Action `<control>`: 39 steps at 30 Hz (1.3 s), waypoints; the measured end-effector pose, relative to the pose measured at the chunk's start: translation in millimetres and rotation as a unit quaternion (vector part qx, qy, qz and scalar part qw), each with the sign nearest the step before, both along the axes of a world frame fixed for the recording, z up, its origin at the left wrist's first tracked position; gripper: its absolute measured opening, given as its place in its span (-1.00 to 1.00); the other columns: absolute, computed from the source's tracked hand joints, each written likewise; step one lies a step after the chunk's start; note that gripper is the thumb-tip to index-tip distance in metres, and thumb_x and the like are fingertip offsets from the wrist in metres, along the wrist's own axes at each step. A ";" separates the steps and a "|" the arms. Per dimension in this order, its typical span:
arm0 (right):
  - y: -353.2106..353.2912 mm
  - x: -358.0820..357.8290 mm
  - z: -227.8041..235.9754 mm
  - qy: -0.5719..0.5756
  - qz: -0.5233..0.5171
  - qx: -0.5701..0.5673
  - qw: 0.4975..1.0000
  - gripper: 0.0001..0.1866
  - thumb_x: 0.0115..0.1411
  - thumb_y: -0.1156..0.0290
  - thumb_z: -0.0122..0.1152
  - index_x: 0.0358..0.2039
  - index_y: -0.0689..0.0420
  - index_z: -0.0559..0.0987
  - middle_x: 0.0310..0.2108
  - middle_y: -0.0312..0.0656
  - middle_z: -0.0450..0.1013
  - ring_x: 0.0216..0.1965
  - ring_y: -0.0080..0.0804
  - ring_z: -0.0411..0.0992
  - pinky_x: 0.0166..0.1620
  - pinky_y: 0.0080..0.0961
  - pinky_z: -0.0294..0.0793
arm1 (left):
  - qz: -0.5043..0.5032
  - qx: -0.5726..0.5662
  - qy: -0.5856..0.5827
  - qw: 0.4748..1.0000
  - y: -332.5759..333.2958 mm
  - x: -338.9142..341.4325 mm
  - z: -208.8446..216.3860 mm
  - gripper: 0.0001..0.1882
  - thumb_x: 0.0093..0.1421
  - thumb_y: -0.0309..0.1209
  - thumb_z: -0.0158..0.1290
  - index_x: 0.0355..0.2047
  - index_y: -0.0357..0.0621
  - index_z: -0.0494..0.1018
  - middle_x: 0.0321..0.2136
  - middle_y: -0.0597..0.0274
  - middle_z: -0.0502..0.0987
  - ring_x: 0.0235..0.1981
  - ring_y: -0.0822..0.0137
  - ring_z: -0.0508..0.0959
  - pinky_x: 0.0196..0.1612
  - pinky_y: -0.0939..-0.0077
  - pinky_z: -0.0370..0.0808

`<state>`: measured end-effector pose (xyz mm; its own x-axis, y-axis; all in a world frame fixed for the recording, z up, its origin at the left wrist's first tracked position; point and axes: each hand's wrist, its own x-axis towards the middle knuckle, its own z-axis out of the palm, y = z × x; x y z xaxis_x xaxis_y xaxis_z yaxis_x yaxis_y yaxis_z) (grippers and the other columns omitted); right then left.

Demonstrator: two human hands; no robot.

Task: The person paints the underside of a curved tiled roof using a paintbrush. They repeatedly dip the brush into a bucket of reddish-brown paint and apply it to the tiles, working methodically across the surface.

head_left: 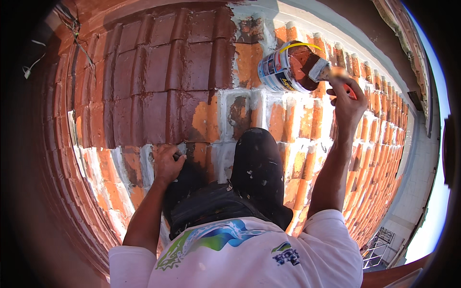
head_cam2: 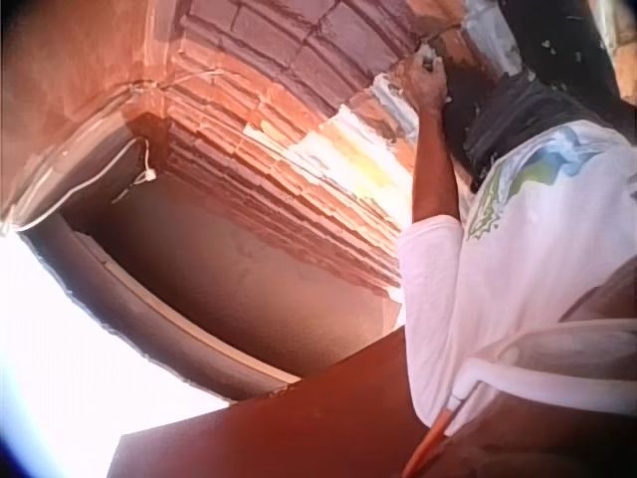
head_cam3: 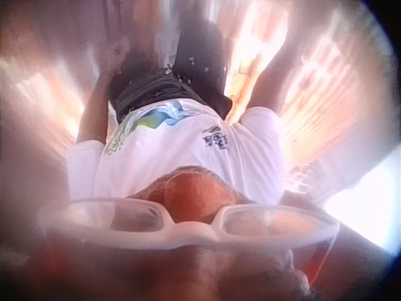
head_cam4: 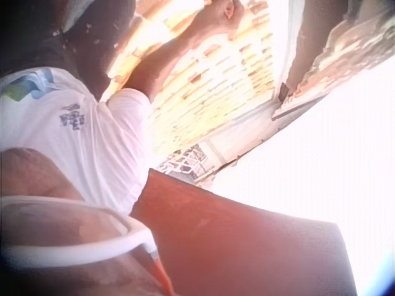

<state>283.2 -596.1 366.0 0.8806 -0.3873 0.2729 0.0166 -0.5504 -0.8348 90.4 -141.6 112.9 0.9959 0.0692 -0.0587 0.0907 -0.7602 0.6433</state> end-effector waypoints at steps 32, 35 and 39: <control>124.9 49.4 -130.5 0.231 0.329 0.193 0.895 -0.78 0.28 0.43 0.49 -0.14 0.30 0.73 -0.31 -0.11 0.73 -0.47 -0.50 0.67 -0.45 -0.64 0.51 | 0.007 -0.013 0.052 0.999 -2.1 -0.4 16.4 -0.77 0.11 -0.35 0.42 -0.36 -0.15 0.60 -0.27 0.16 0.66 0.05 0.04 0.58 0.39 -0.10 0.21; 196.2 82.4 -172.3 0.265 0.396 0.141 0.868 -0.81 0.27 0.42 0.50 -0.21 0.26 0.72 -0.38 -0.13 0.72 -0.52 -0.49 0.66 -0.51 -0.58 0.55 | 0.011 -0.017 0.050 0.999 -1.0 -1.4 17.6 -0.78 0.11 -0.34 0.42 -0.36 -0.15 0.60 -0.28 0.15 0.66 0.04 0.02 0.58 0.38 -0.16 0.21; 251.1 120.4 -202.2 0.325 0.417 0.085 0.845 -0.81 0.25 0.42 0.48 -0.23 0.27 0.68 -0.45 -0.11 0.70 -0.56 -0.45 0.66 -0.56 -0.53 0.56 | -0.006 0.031 0.025 0.999 1.7 -1.0 17.6 -0.75 0.15 -0.29 0.39 -0.26 -0.17 0.66 -0.26 0.07 0.67 -0.02 -0.01 0.60 0.12 0.03 0.47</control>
